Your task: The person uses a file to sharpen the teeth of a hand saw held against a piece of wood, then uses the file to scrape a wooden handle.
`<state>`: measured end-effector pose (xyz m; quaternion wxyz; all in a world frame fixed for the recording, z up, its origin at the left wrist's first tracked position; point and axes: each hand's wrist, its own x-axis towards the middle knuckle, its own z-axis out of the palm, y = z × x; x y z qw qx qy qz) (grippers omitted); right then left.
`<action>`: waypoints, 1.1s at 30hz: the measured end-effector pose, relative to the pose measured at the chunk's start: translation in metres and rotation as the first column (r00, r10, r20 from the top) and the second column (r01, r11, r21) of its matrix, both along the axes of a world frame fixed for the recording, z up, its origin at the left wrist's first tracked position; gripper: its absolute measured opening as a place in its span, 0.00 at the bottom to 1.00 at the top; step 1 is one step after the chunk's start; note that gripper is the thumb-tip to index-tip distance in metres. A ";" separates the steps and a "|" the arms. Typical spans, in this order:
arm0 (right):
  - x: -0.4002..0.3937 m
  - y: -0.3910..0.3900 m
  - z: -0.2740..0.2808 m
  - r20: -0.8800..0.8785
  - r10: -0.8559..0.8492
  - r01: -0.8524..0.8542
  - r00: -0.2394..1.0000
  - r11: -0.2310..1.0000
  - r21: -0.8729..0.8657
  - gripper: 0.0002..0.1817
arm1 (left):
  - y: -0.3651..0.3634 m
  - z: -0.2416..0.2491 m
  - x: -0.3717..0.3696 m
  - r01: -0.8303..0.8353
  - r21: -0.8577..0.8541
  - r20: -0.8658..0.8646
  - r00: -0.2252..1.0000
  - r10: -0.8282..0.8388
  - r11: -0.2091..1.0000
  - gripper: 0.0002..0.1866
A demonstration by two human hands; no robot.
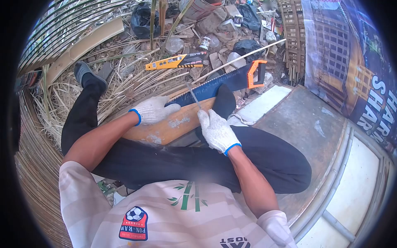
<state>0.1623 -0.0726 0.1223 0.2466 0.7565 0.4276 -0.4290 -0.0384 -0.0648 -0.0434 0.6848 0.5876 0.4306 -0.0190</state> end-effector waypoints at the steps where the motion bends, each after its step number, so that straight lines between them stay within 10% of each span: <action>1: 0.000 0.000 -0.001 -0.001 0.009 -0.009 1.000 1.000 0.000 0.32 | 0.001 0.001 0.000 0.006 -0.001 0.004 1.000 -0.006 1.000 0.41; 8: 0.019 -0.012 -0.010 0.005 0.134 -0.134 0.991 0.989 0.070 0.33 | -0.001 -0.003 0.002 -0.002 0.010 -0.009 1.000 0.002 1.000 0.41; 24: -0.003 0.008 0.014 0.032 -0.235 0.235 0.972 0.941 -0.241 0.34 | 0.002 0.013 -0.002 -0.014 -0.010 -0.017 1.000 0.014 1.000 0.38; 29: 0.001 0.013 -0.040 -0.083 0.260 -0.249 0.962 0.961 0.121 0.27 | -0.006 0.001 0.003 -0.037 0.032 -0.045 0.998 0.038 0.999 0.36; 33: -0.004 0.039 -0.045 -0.162 -0.036 0.027 0.986 0.998 -0.060 0.28 | 0.001 0.006 -0.002 -0.012 0.029 -0.011 1.000 0.012 1.000 0.37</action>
